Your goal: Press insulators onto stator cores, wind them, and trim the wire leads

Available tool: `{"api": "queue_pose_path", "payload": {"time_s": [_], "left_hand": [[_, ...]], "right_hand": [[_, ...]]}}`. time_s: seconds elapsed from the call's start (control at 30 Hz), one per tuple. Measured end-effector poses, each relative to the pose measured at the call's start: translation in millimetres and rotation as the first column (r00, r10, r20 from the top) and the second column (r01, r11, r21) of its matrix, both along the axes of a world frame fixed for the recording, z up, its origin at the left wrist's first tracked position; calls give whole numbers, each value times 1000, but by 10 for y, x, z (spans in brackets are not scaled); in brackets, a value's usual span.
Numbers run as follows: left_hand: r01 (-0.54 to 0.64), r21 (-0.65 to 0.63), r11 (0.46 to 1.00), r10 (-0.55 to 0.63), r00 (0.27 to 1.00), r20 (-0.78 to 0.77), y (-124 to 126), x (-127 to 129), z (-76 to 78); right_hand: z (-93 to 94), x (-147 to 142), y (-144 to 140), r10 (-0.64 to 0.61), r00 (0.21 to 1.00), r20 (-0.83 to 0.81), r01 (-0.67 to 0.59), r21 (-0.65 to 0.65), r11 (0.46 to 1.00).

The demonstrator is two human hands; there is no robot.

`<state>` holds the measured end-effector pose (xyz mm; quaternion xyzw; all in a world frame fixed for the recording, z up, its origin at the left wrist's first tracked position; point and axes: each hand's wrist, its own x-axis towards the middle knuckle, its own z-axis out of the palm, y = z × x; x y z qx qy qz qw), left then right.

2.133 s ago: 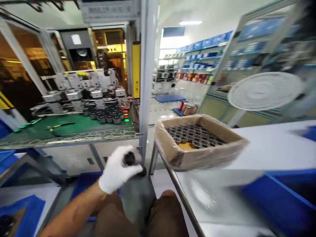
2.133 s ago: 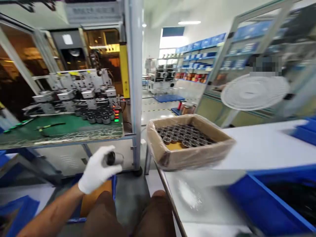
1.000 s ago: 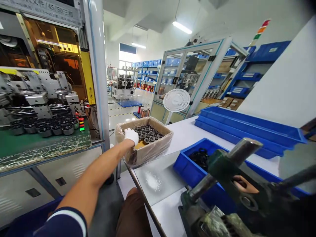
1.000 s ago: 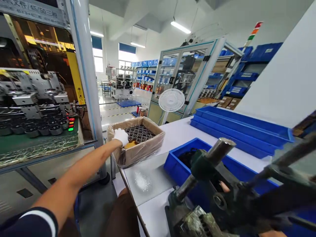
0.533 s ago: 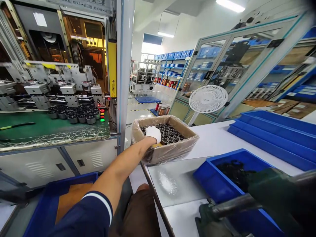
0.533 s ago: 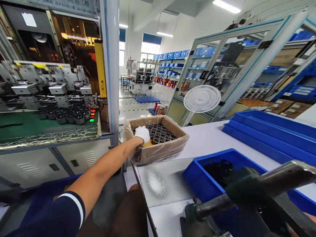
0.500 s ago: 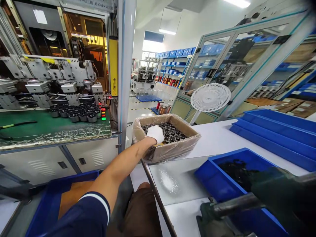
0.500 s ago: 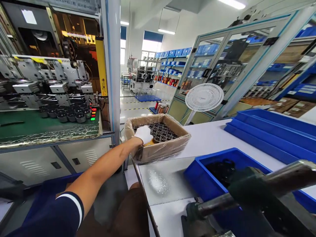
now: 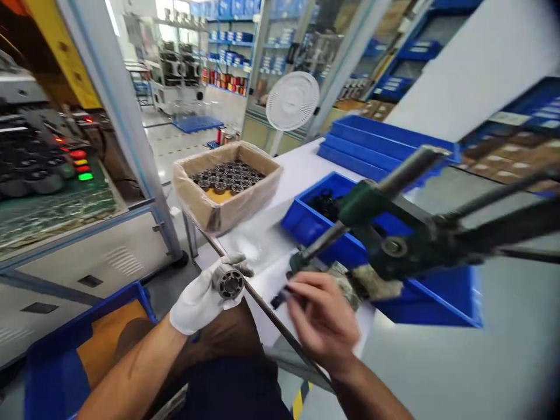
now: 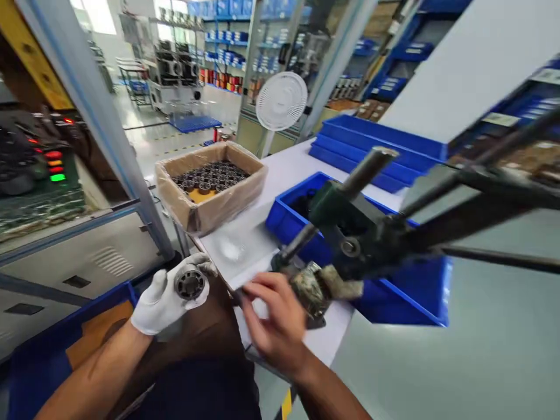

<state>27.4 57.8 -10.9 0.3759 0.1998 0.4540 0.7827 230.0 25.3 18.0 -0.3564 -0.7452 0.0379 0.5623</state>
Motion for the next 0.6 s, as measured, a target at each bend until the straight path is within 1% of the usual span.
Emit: {"api": "queue_pose_path", "payload": {"time_s": [0.03, 0.07, 0.13, 0.23, 0.3, 0.33, 0.37, 0.43, 0.5, 0.6], "left_hand": [[8, 38, 999, -8, 1000, -11, -40, 26, 18], [9, 88, 996, -4, 998, -55, -79, 34, 35], [-6, 172, 985, 39, 982, -186, -156, 11, 59], [-75, 212, 974, 147, 926, -348, -249, -63, 71], [-110, 224, 968, 192, 902, -386, -284, -100, 66], [-112, 227, 967, 196, 900, -390, -293, -108, 64], [-112, 226, 968, 196, 899, -391, -299, -110, 65], [-102, 199, 975, 174, 905, -389, -306, -93, 78], [-86, 158, 984, 141, 913, -382, -311, -66, 104], [-69, 149, 986, 123, 914, -386, -315, -42, 127]], "right_hand": [[3, -59, -58, 11, 1000, -28, -12, -19, 1000], [13, -132, -86, 34, 998, -54, -36, -37, 999], [37, -276, -91, 81, 994, -67, -86, -67, 994], [45, -371, -71, 153, 988, 6, -152, -92, 984], [13, -349, -72, 237, 967, 92, -228, -105, 968], [-11, -326, -76, 250, 958, 143, -238, -95, 967], [-37, -302, -82, 230, 954, 194, -221, -67, 973], [-82, -264, -92, 133, 955, 265, -144, 20, 989], [-102, -242, -94, 67, 956, 285, -94, 81, 992], [-86, -232, -84, 86, 952, 295, -114, 81, 990]]}}
